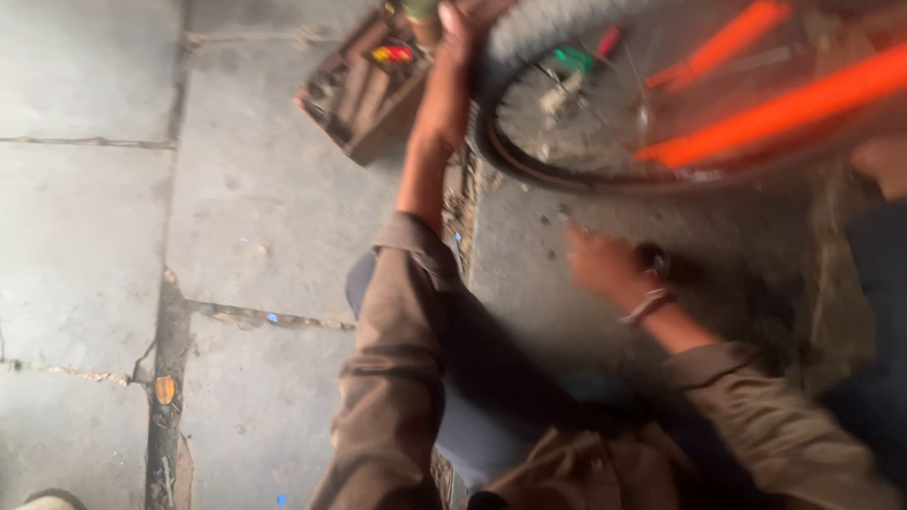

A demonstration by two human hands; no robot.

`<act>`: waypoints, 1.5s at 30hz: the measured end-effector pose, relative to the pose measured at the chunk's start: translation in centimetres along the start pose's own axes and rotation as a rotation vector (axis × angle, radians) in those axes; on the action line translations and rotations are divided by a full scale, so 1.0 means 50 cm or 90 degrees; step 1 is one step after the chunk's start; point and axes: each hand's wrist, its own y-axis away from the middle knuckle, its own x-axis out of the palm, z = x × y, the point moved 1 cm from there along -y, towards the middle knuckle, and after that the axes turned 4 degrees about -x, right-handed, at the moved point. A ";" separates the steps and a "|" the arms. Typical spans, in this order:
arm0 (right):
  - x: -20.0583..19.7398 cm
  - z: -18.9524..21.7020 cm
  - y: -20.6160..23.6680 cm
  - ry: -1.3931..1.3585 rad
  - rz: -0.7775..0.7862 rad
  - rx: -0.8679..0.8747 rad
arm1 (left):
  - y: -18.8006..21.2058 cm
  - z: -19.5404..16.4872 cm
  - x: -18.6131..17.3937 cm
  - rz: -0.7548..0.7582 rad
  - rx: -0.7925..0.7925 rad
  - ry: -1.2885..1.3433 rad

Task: The person applies a dark liquid sealant to the inner rim of a bicycle tire using a small brush. They repeatedly dip the brush into a container and spread the substance along the tire's inner edge.

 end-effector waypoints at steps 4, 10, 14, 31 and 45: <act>-0.012 -0.159 0.147 -0.032 0.075 0.164 | -0.003 0.039 -0.019 -0.026 -0.021 0.073; 0.009 -0.250 0.214 0.005 0.131 0.174 | -0.012 0.076 -0.038 -0.030 -0.002 0.141; 0.081 -0.232 0.187 -0.019 0.131 0.206 | -0.015 0.084 -0.042 0.008 0.004 0.157; 0.063 -0.249 0.189 -0.340 0.040 0.371 | -0.014 0.057 -0.032 0.007 0.039 0.042; 0.050 -0.178 0.139 -0.309 -0.257 0.315 | -0.004 -0.026 0.022 -0.032 0.008 -0.045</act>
